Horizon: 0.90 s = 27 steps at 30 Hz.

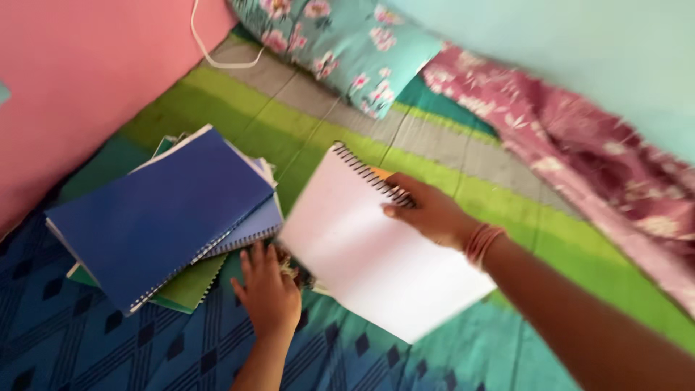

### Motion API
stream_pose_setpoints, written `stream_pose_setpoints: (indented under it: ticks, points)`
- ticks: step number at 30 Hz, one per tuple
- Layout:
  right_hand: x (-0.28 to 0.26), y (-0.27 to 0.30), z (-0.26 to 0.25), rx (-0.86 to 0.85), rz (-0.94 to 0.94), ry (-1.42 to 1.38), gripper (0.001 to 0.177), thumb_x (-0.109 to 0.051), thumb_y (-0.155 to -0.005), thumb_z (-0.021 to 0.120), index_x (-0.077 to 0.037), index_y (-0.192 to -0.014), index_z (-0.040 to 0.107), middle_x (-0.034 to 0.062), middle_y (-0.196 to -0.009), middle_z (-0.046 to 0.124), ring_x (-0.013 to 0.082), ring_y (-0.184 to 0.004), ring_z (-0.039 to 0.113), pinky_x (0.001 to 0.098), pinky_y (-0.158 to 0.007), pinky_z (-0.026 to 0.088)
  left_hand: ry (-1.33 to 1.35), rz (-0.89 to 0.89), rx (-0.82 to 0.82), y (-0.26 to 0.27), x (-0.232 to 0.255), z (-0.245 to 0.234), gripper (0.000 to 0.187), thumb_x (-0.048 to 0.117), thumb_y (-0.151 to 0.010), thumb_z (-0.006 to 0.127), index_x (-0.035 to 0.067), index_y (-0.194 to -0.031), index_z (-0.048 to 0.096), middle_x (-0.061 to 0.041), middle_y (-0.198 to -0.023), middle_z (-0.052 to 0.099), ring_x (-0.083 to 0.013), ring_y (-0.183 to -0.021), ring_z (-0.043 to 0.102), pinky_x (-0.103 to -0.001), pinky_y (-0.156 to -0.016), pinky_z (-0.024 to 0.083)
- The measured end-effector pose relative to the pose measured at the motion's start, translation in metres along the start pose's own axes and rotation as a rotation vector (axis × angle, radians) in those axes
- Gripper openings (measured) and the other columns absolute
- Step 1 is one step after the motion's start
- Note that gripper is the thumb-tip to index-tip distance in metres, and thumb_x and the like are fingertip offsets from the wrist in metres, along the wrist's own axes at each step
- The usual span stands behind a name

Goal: The person wipes the covers of several spiral-bound notebooks with a cloth and places them on a wall shelf. They handle each notebook one at a time, wiping the front and back covers before stacking them upright on the shelf.

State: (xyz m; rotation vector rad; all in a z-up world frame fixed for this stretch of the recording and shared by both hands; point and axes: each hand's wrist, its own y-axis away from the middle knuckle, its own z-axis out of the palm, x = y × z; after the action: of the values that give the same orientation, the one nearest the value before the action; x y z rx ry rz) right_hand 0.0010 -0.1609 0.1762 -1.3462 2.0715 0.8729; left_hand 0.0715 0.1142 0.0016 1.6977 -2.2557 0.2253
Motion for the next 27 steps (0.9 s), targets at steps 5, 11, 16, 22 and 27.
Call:
stream_pose_setpoints:
  ticks: [5, 11, 16, 22, 27]
  points:
    - [-0.053, 0.041, -0.023, 0.124, -0.141, -0.135, 0.040, -0.028, -0.095, 0.070, -0.007, -0.128, 0.058, 0.0019, -0.095, 0.061, 0.0130, -0.083, 0.052, 0.0291, -0.075, 0.049, 1.230, -0.034, 0.046, 0.012, 0.038, -0.033, 0.055, 0.035, -0.105, 0.050, 0.010, -0.153, 0.043, -0.011, -0.156, 0.051, -0.0242, -0.138, 0.049, -0.036, -0.111, 0.038]
    - [-0.121, 0.074, -0.042, 0.233, 0.056, -0.635, 0.046, -0.025, -0.094, 0.064, -0.014, -0.138, 0.052, 0.0056, -0.095, 0.066, 0.0126, -0.082, 0.061, 0.0309, -0.071, 0.053, 1.650, -0.179, -0.122, 0.023, 0.062, -0.162, 0.070, 0.038, -0.090, 0.063, 0.012, -0.152, 0.040, -0.006, -0.140, 0.056, -0.0219, -0.115, 0.058, -0.040, -0.086, 0.050]
    - [-0.168, 0.080, -0.043, 0.175, -0.124, -0.812, 0.069, -0.021, -0.094, 0.065, -0.012, -0.156, 0.037, 0.0080, -0.125, 0.066, 0.0151, -0.104, 0.063, 0.0315, -0.087, 0.055, 1.467, 0.085, 0.059, 0.010, 0.054, -0.249, 0.075, 0.018, -0.083, 0.079, 0.002, -0.144, 0.040, -0.014, -0.130, 0.064, -0.0214, -0.115, 0.063, -0.036, -0.099, 0.051]
    - [-0.238, 0.097, -0.027, 0.073, -0.318, -0.731, 0.095, -0.006, -0.088, 0.073, -0.013, -0.162, 0.015, 0.0049, -0.154, 0.048, 0.0154, -0.135, 0.050, 0.0324, -0.111, 0.043, 1.427, 0.175, 0.226, 0.004, -0.007, -0.327, 0.064, 0.020, -0.088, 0.074, 0.004, -0.140, 0.040, -0.014, -0.126, 0.063, -0.0204, -0.111, 0.061, -0.035, -0.097, 0.050]
    - [-0.324, 0.116, 0.009, 0.050, -0.463, -0.652, 0.087, -0.005, -0.090, 0.069, -0.012, -0.161, 0.018, 0.0086, -0.145, 0.055, 0.0165, -0.127, 0.055, 0.0331, -0.107, 0.048, 1.203, 0.332, 0.455, 0.020, -0.078, -0.395, 0.055, 0.023, -0.095, 0.071, 0.001, -0.136, 0.043, -0.015, -0.126, 0.062, -0.0218, -0.115, 0.059, -0.035, -0.101, 0.047]
